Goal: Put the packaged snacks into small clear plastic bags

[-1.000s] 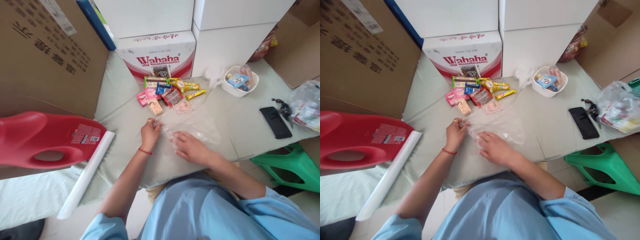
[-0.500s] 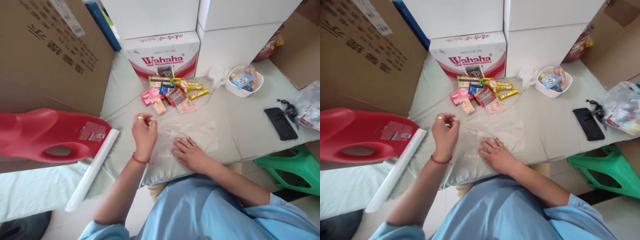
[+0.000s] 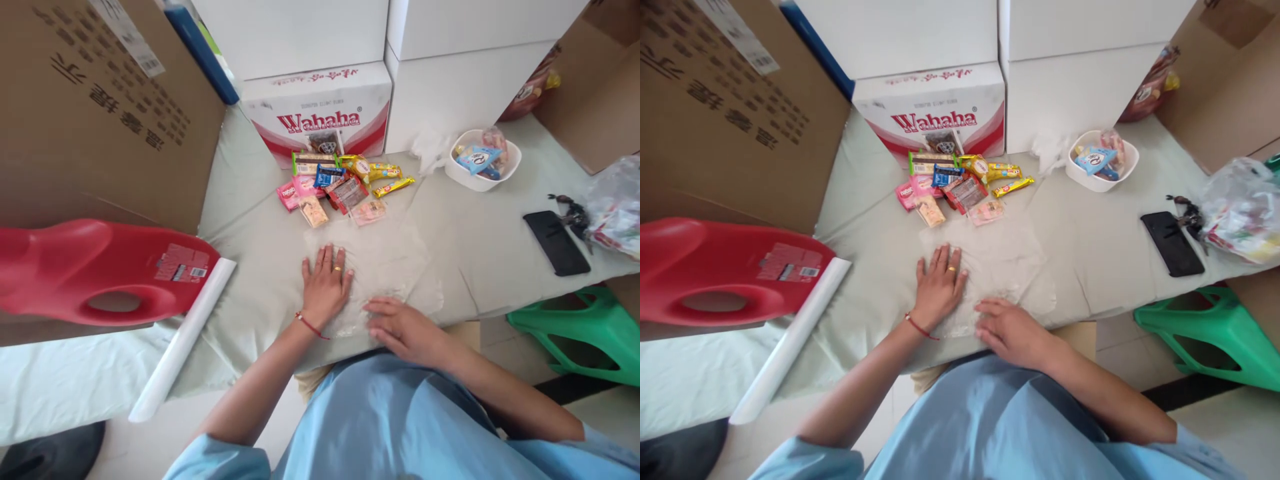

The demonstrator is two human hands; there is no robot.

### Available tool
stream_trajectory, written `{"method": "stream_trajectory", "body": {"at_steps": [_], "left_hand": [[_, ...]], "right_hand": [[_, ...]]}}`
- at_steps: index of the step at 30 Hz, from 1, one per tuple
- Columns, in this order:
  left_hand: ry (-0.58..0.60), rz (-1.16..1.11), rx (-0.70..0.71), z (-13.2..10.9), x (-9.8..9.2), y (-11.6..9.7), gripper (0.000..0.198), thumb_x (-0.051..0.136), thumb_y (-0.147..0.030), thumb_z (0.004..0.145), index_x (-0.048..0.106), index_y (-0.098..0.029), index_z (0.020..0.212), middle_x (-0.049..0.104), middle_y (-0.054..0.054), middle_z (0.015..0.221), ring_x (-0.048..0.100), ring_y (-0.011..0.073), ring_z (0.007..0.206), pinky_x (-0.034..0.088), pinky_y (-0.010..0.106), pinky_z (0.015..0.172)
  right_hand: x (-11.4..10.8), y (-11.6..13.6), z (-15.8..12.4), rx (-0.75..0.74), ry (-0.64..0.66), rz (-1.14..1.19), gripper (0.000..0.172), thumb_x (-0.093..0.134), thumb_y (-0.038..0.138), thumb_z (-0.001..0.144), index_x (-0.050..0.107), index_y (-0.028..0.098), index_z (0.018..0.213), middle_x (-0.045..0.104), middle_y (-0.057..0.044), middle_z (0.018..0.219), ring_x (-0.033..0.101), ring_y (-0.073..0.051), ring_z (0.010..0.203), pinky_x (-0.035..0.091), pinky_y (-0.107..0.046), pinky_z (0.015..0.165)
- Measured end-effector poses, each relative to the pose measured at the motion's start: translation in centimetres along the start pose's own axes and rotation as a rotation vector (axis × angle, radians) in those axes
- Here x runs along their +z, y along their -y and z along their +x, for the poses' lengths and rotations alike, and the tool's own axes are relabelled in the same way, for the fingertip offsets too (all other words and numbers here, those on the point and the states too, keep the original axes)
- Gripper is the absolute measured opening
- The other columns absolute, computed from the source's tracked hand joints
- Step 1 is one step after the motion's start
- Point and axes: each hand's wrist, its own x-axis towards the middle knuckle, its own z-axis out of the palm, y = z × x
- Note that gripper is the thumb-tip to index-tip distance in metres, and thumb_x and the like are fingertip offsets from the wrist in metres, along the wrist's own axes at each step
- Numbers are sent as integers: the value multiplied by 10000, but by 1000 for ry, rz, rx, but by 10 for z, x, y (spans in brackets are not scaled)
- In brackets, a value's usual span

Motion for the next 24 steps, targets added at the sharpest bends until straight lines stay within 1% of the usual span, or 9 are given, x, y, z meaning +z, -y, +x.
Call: {"method": "stream_trajectory", "body": {"at_steps": [2, 4, 6, 8, 12, 15, 18, 21, 24], "left_hand": [[28, 37, 0, -1, -1, -3, 636, 323, -478, 1092, 412, -180, 1647, 293, 178, 1757, 295, 349, 1631, 183, 728, 1276], [54, 68, -7, 5, -3, -3, 656, 308, -508, 1092, 391, -189, 1659, 282, 162, 1763, 292, 336, 1634, 171, 723, 1287], [66, 91, -21, 12, -5, 0, 681, 294, -526, 1091, 350, -183, 1676, 275, 151, 1765, 289, 321, 1636, 159, 713, 1299], [72, 100, -37, 18, -5, 6, 705, 282, -537, 1090, 312, -164, 1688, 270, 141, 1766, 284, 311, 1639, 154, 708, 1306], [66, 75, -20, 22, -4, 16, 719, 263, -548, 1090, 302, -153, 1690, 259, 120, 1771, 254, 305, 1651, 140, 703, 1317], [50, 36, -4, 21, -4, 18, 719, 261, -551, 1091, 307, -152, 1687, 257, 118, 1772, 251, 306, 1652, 120, 707, 1320], [52, 1, 6, 22, -5, 19, 711, 276, -553, 1092, 321, -161, 1683, 283, 122, 1765, 266, 311, 1646, 122, 705, 1322], [58, -16, 11, 23, -6, 21, 685, 275, -531, 1098, 342, -173, 1678, 315, 121, 1754, 286, 312, 1639, 137, 693, 1326], [63, -20, 16, 23, -7, 24, 672, 266, -516, 1103, 352, -167, 1671, 315, 115, 1754, 300, 301, 1634, 137, 695, 1326]], "right_hand": [[-13, -8, 14, 31, -175, -25, 383, 463, 335, 1100, 745, 238, 1341, 725, -100, 1410, 619, -241, 1385, 483, -474, 1213], [-22, -26, 32, 91, -303, -158, 446, 461, 363, 1095, 651, 221, 1473, 617, -120, 1553, 520, -273, 1491, 416, -524, 1261], [-28, -53, 43, 217, -340, -319, 507, 470, 387, 1082, 581, 205, 1542, 475, -135, 1673, 399, -323, 1578, 337, -594, 1288], [-33, -83, 39, 371, -325, -442, 527, 450, 400, 1078, 556, 222, 1563, 444, -129, 1695, 373, -357, 1588, 298, -658, 1279], [-54, -129, 6, 469, -306, -534, 541, 401, 428, 1075, 582, 220, 1541, 515, -114, 1648, 459, -345, 1533, 363, -607, 1254], [-84, -135, 5, 487, -326, -537, 523, 401, 441, 1052, 731, 169, 1353, 697, -172, 1432, 638, -353, 1340, 494, -546, 1145], [-112, -123, 54, 498, -405, -531, 493, 398, 445, 1050, 793, 199, 1213, 793, -170, 1200, 719, -361, 1155, 544, -541, 1039], [-127, -106, 141, 328, -431, -508, 445, 423, 407, 1056, 771, 197, 1236, 778, -164, 1228, 694, -350, 1167, 524, -510, 1036], [-125, -97, 233, 207, -435, -534, 387, 449, 309, 1041, 729, 188, 1277, 746, -166, 1238, 630, -361, 1193, 480, -518, 1042]]}}
